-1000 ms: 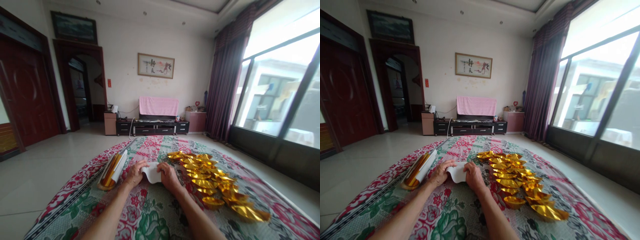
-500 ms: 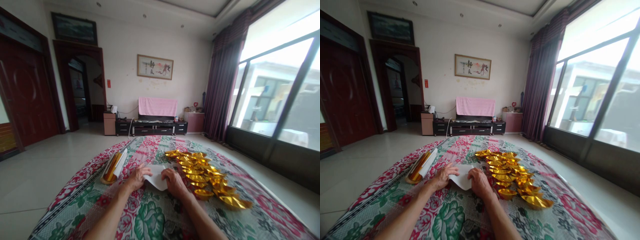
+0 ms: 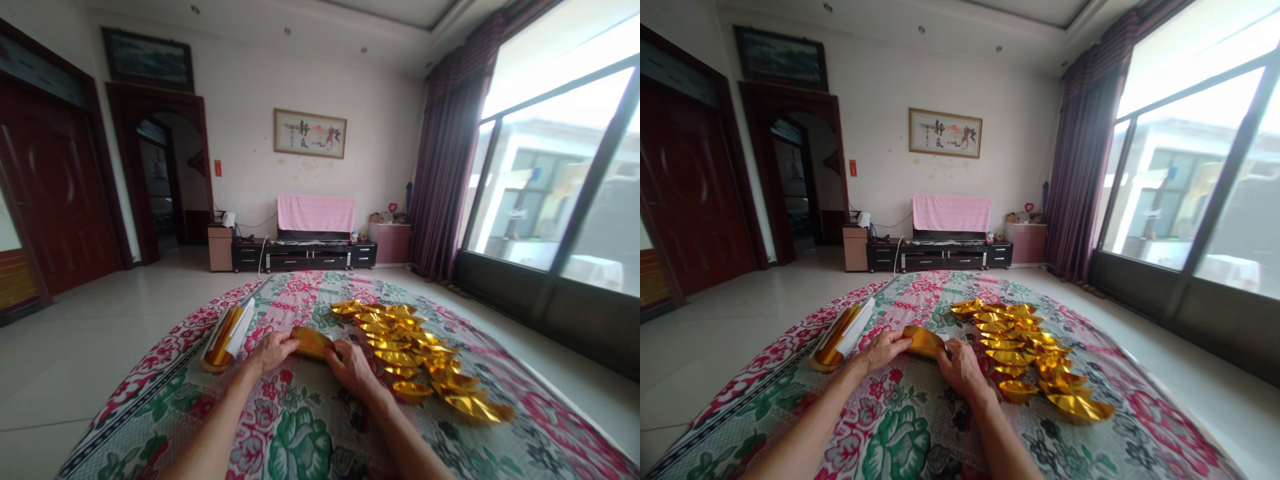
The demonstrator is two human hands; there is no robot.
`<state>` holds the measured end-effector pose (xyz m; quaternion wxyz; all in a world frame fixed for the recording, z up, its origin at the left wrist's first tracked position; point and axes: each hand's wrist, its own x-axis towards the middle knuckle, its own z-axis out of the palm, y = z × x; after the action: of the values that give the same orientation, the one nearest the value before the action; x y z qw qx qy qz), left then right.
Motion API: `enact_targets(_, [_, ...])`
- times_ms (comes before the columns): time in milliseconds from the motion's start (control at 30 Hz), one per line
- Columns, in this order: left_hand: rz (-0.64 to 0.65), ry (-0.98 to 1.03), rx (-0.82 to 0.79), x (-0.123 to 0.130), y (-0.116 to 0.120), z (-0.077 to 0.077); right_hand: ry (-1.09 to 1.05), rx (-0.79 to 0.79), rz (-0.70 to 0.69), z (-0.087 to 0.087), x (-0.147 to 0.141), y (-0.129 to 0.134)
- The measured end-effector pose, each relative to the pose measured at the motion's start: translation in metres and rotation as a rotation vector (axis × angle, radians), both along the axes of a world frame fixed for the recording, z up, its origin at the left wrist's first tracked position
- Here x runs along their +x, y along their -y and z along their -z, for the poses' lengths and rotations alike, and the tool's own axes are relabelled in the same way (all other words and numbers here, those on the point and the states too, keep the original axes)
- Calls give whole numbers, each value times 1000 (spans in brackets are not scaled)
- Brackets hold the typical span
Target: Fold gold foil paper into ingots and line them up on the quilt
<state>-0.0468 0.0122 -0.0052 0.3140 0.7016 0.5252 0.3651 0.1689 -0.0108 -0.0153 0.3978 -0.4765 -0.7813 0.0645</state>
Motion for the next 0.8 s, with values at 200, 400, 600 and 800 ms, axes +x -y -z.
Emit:
enact_targets(200, [-172, -183, 105, 10, -15, 1, 145, -77, 345, -3, -11, -15])
enact_targets(400, [-269, -314, 104, 20, -19, 1, 189, -173, 426, -7, -15, -24])
enact_targets(600, [-259, -376, 85, 19, -20, 1, 193, -163, 470, 0, -17, -28])
enact_targets(800, [-223, -361, 103, 14, -22, 5, 141, -177, 440, 2, -19, -26])
